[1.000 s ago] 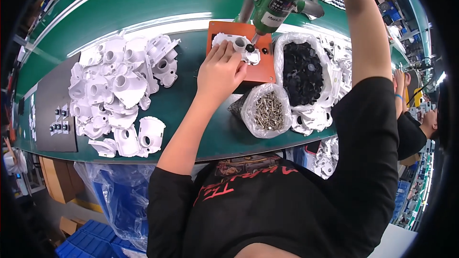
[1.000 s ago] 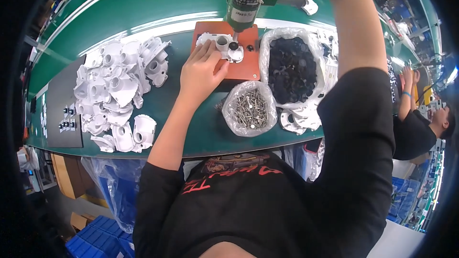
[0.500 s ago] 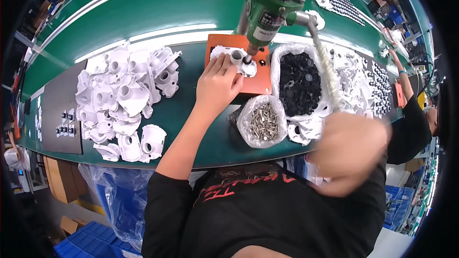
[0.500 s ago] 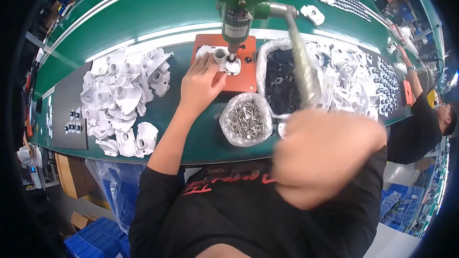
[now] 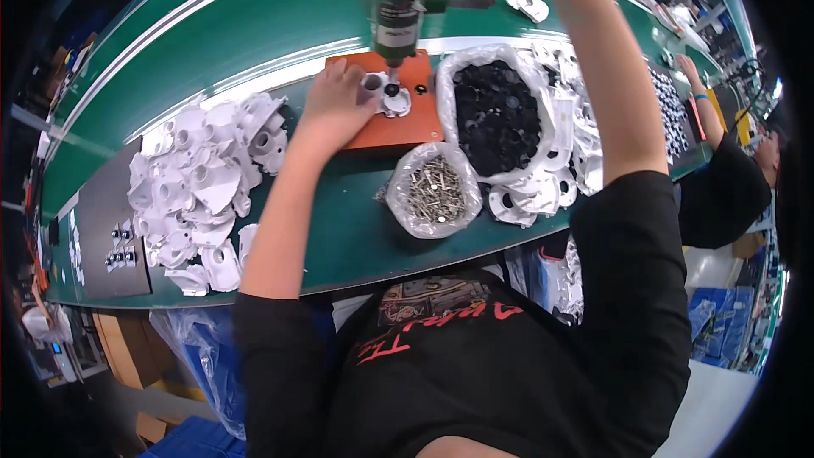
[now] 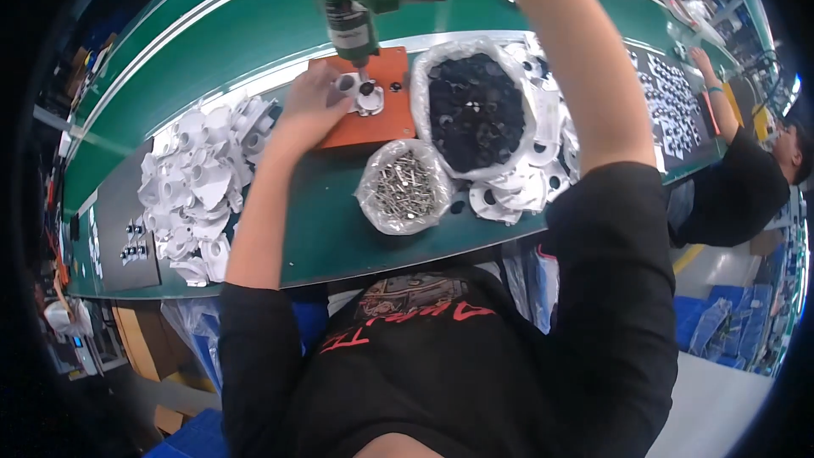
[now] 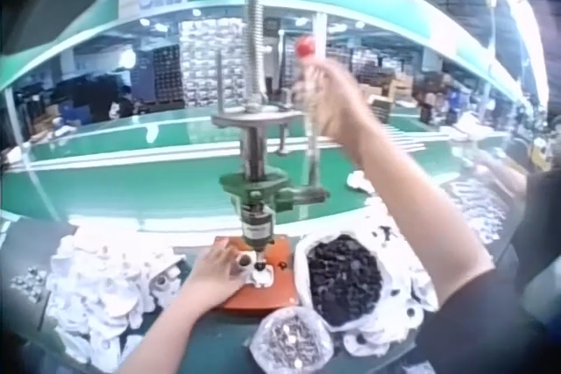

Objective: Assembling small white plastic components using a manual press machine and metal pins on an assembly line.

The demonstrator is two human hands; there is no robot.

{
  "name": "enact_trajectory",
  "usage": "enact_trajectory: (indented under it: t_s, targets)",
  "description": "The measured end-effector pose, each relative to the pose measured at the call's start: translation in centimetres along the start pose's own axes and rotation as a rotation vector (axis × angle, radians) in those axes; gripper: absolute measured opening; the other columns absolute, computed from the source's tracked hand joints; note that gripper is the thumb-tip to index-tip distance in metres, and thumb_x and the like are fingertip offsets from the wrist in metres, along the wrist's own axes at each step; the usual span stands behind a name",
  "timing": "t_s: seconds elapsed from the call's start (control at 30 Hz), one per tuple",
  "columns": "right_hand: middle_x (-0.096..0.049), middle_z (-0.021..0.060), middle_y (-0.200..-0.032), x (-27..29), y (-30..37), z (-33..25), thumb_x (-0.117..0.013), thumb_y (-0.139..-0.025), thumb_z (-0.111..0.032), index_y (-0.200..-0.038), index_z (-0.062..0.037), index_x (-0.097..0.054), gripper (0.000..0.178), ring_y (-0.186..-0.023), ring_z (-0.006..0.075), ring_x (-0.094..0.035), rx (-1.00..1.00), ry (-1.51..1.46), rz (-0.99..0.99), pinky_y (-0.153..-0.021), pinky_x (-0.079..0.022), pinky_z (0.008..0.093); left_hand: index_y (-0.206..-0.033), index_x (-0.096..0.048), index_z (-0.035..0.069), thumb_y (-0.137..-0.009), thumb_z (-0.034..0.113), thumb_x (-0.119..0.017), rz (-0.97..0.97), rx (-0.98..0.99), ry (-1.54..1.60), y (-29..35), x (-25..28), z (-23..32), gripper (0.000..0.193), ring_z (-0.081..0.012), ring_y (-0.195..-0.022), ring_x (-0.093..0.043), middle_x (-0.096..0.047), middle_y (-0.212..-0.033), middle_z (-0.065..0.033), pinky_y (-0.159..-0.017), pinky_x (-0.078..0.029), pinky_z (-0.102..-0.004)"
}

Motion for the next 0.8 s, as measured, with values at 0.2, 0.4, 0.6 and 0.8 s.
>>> enact_trajectory:
  t_s: [0.2, 0.4, 0.6, 0.8]
  targets:
    - [-0.048, -0.0011, -0.07, 8.5, 1.9, 8.8, -0.059, -0.085, -0.033, -0.092, -0.0093, -0.057, 0.025, -0.062, 0.0107, -0.046, -0.214, 0.306, 0.206, -0.054, -0.036, 0.0256, -0.094, -0.056, 0.004, -0.073, 0.034, -0.066, -0.24, 0.01, 0.201, -1.7, 2.3, 0.0, 0.038, -0.0277, -0.099, -0.055, -0.056, -0.094, -0.0125, -0.094, -0.035, -0.0415]
    - [-0.062, 0.0052, -0.106, 18.1, 11.0, 3.8, -0.049, -0.093, -0.025, -0.116, -0.0027, -0.058, 0.033, -0.102, 0.0151, -0.056, -0.23, 1.169, -0.121, -0.091, -0.041, 0.0283, -0.072, -0.052, 0.001, -0.072, 0.03, -0.069, -0.289, 0.058, 0.143, -3.4, 4.1, -1.3, 0.034, -0.0238, -0.064, -0.054, -0.058, -0.072, -0.0131, -0.06, -0.043, -0.0332]
    - [-0.056, 0.0175, -0.112, 21.3, 23.0, 3.2, -0.067, -0.078, -0.017, -0.112, -0.005, -0.057, 0.037, -0.108, 0.0343, -0.051, -0.463, 1.759, -0.223, -0.094, -0.04, 0.0389, -0.077, -0.051, 0.007, -0.075, 0.016, -0.068, -0.368, 0.132, 0.44, -4.0, 4.5, -4.6, 0.019, -0.0118, -0.073, -0.05, -0.055, -0.08, -0.0015, -0.063, -0.041, -0.0276]
    - [-0.06, 0.0141, -0.111, 21.6, 25.4, 4.1, -0.067, -0.073, -0.019, -0.118, -0.0118, -0.05, 0.048, -0.104, 0.0368, -0.053, -0.443, 1.992, -0.168, -0.087, -0.042, 0.0425, -0.085, -0.055, 0.006, -0.075, 0.009, -0.066, -0.224, 0.383, 0.887, -6.4, 4.9, -13.0, 0.015, -0.0107, -0.068, -0.054, -0.055, -0.079, -0.0021, -0.056, -0.038, -0.023]
Point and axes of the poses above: each hand's wrist, its own y-axis away from the middle knuckle, its own x-axis out of the back of the hand, z = x × y, the point moved 7 cm from there along -y, towards the middle knuckle
